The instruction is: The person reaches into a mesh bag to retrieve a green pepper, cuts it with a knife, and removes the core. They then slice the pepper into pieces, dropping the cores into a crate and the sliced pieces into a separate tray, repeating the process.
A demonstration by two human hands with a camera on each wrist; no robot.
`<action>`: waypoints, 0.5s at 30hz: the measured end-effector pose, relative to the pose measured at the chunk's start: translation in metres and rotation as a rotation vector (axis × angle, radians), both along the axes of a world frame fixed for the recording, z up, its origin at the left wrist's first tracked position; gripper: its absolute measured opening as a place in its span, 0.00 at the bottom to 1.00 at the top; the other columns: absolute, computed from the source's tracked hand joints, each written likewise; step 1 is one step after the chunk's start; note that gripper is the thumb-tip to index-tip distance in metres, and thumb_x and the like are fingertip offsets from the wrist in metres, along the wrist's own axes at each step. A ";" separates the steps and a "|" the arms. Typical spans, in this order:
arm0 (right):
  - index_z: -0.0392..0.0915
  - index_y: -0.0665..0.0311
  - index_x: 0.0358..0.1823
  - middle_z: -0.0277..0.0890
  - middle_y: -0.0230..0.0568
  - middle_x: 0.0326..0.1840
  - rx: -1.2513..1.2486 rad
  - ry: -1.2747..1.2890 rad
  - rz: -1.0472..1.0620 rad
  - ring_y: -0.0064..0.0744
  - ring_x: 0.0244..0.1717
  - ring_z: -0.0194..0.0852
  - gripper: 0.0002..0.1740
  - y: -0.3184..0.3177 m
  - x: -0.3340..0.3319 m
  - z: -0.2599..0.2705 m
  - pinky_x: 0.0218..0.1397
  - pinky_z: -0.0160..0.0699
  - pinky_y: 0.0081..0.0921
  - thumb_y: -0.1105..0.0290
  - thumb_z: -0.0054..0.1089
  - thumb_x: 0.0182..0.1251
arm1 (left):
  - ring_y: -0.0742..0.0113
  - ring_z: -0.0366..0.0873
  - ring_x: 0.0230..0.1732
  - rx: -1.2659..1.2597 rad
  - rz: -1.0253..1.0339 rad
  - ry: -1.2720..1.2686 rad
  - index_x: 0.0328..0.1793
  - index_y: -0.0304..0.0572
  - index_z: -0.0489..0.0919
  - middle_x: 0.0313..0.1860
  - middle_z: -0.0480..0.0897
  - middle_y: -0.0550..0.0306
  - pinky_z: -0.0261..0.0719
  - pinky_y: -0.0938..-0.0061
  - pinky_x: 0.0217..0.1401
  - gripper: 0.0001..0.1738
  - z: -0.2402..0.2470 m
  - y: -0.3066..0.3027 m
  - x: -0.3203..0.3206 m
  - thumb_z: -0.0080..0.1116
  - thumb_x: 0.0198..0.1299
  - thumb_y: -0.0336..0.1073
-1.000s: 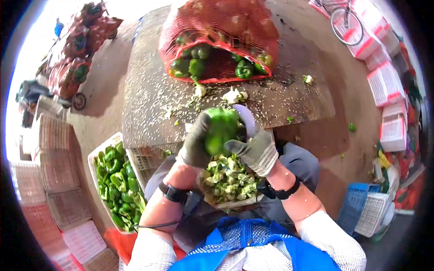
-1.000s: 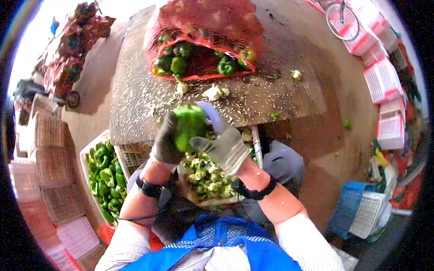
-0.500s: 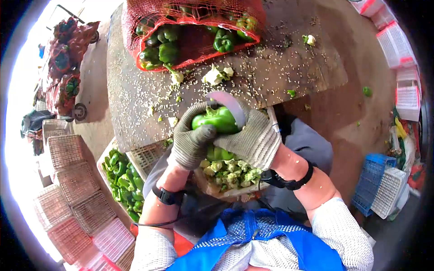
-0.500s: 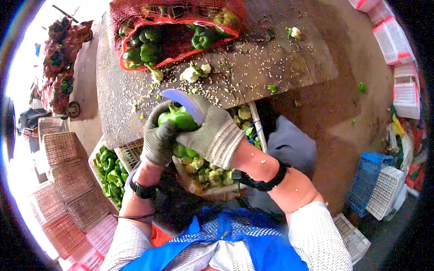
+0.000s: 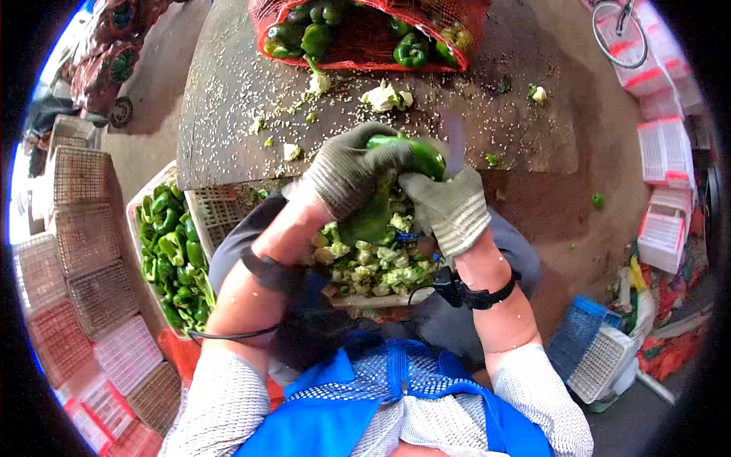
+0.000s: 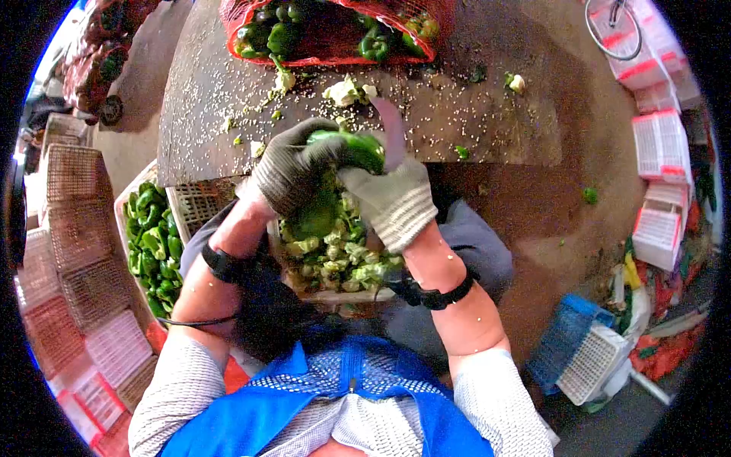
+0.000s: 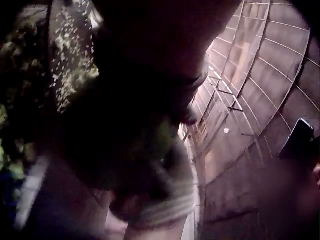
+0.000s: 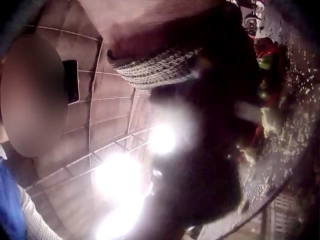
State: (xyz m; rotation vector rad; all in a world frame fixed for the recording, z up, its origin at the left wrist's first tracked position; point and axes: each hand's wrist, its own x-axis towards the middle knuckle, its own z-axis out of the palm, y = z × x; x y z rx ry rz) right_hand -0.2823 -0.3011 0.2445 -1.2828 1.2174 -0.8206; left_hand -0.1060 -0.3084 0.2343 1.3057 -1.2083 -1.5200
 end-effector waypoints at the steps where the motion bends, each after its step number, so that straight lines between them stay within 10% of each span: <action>1: 0.78 0.68 0.57 0.81 0.32 0.38 0.019 0.008 0.016 0.18 0.36 0.77 0.22 0.004 -0.004 0.001 0.39 0.78 0.19 0.72 0.64 0.61 | 0.76 0.78 0.42 -0.065 -0.124 -0.127 0.56 0.38 0.80 0.40 0.84 0.61 0.79 0.75 0.48 0.24 -0.002 -0.002 0.007 0.65 0.64 0.49; 5: 0.78 0.67 0.56 0.80 0.30 0.34 0.343 -0.094 0.022 0.16 0.30 0.74 0.21 0.022 -0.010 0.034 0.31 0.74 0.17 0.73 0.65 0.60 | 0.77 0.76 0.43 -0.004 -0.357 -0.026 0.53 0.37 0.81 0.41 0.83 0.62 0.77 0.76 0.49 0.25 0.013 0.001 0.034 0.67 0.60 0.51; 10: 0.79 0.66 0.50 0.73 0.28 0.25 0.291 -0.169 0.066 0.15 0.20 0.66 0.15 0.010 0.006 0.056 0.22 0.68 0.17 0.73 0.64 0.61 | 0.69 0.82 0.42 0.315 0.112 0.894 0.57 0.48 0.81 0.49 0.85 0.60 0.82 0.72 0.45 0.29 -0.003 0.011 0.025 0.53 0.67 0.64; 15: 0.76 0.61 0.50 0.61 0.27 0.16 0.414 -0.424 -0.106 0.19 0.07 0.53 0.14 0.001 0.032 0.053 0.12 0.58 0.22 0.66 0.62 0.65 | 0.74 0.79 0.29 0.258 0.226 1.108 0.50 0.51 0.81 0.35 0.83 0.69 0.78 0.77 0.29 0.29 0.012 -0.007 0.019 0.54 0.64 0.68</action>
